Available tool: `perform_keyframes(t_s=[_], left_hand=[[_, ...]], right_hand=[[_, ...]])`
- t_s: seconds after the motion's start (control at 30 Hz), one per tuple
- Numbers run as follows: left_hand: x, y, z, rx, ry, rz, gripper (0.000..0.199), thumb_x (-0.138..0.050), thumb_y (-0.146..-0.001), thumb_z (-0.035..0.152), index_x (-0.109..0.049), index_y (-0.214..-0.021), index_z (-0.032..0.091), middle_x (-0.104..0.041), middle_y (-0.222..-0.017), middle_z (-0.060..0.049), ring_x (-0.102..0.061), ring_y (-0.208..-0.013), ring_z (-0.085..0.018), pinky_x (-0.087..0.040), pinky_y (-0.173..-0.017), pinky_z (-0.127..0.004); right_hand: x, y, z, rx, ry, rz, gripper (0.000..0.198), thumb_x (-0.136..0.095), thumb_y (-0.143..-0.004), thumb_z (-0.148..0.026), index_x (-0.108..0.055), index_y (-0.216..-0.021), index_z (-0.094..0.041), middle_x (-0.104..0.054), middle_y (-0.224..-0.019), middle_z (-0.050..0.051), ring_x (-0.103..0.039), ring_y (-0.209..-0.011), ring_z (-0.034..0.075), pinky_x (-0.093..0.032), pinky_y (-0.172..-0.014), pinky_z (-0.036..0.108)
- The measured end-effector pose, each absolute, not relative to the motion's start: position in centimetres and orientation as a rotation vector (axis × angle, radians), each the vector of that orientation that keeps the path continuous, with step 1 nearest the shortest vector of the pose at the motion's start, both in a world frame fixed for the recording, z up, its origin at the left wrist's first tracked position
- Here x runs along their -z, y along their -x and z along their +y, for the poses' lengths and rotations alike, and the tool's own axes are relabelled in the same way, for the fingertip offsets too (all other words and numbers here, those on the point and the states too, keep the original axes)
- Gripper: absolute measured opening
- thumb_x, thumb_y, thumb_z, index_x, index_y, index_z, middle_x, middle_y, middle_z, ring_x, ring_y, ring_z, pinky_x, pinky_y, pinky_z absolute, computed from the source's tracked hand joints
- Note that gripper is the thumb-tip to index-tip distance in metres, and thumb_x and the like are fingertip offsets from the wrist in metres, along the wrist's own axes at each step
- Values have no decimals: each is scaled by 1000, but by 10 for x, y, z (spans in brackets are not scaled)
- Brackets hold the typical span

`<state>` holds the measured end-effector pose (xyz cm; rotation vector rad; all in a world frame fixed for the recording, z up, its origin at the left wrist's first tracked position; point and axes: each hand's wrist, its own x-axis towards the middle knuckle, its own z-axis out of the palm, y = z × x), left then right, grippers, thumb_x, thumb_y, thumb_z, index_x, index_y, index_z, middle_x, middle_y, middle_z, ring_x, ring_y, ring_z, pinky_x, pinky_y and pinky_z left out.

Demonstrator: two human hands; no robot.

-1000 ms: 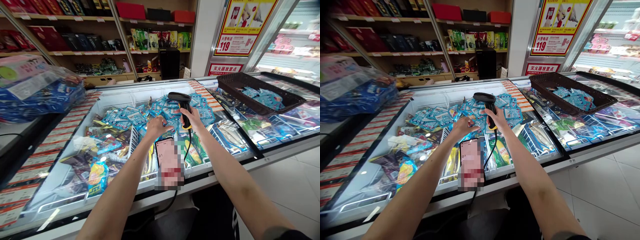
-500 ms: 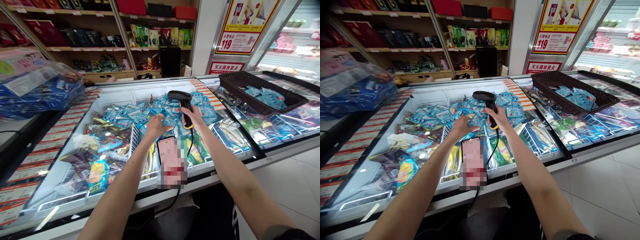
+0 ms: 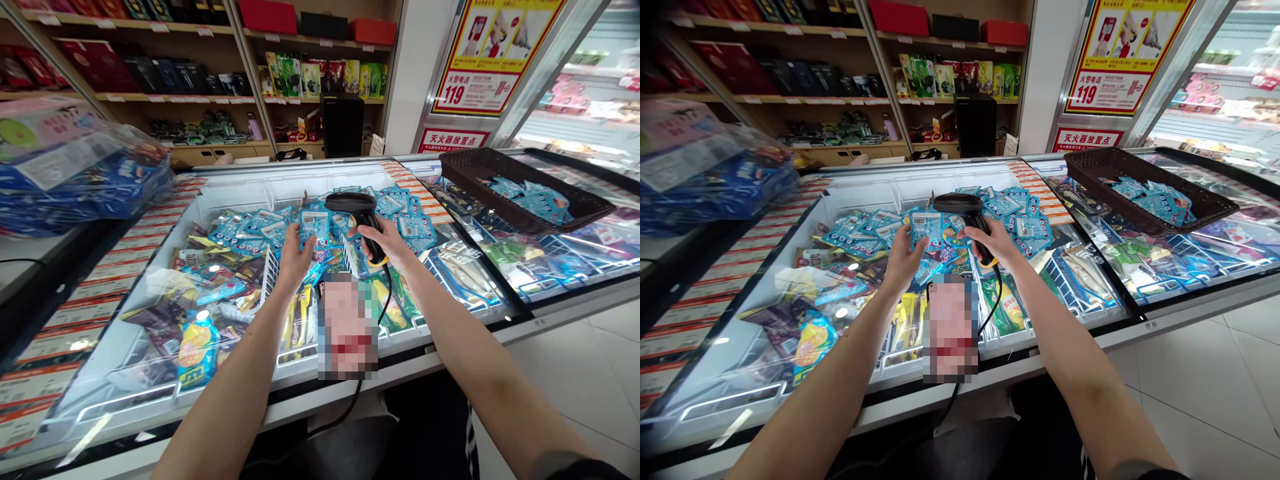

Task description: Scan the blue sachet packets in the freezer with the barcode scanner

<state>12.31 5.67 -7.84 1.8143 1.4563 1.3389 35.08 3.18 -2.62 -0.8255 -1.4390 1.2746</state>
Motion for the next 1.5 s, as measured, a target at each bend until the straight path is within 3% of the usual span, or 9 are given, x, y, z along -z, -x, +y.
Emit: perform_keyframes(t_s=[0.27,1.1,1.33,1.5], left_hand=[[77,-127,55,-1393,-1624,1476,38,-56,-83,42,-43,-112,21,-65,-96,-6,-66,-78,-19,-56,-64,-33],[79,-124,56,-1336,-1740,1708,36,-56,-84,40,-44,-111,21,-65,-86,-5,-64,-73,-21,-46,-64,-32],[77,-124,55,-1363,-1766,1758,29,-59,-82,38,-45,-100,21,-53,-66,2,-54,-58,-16,-36,-56,-27],[78,-124,56,-1401,-1758,1724,27,-60,-81,36,-44,-97,21,-48,-63,4,-48,-54,-14,-32,-53,-26]], right_hand=[[25,-344,23,-1335,825,-1603,36,-65,-79,-52,-60,-91,-19,-65,-64,1,-49,-38,10,-39,-38,26],[32,-333,25,-1388,792,-1656,40,-66,-80,-51,-59,-100,-18,-66,-65,1,-51,-40,10,-41,-38,24],[22,-335,17,-1412,779,-1701,38,-64,-83,-48,-58,-103,-16,-67,-69,3,-53,-45,10,-42,-40,23],[20,-336,17,-1406,793,-1717,40,-64,-82,-50,-59,-101,-15,-67,-68,3,-53,-45,10,-42,-41,23]])
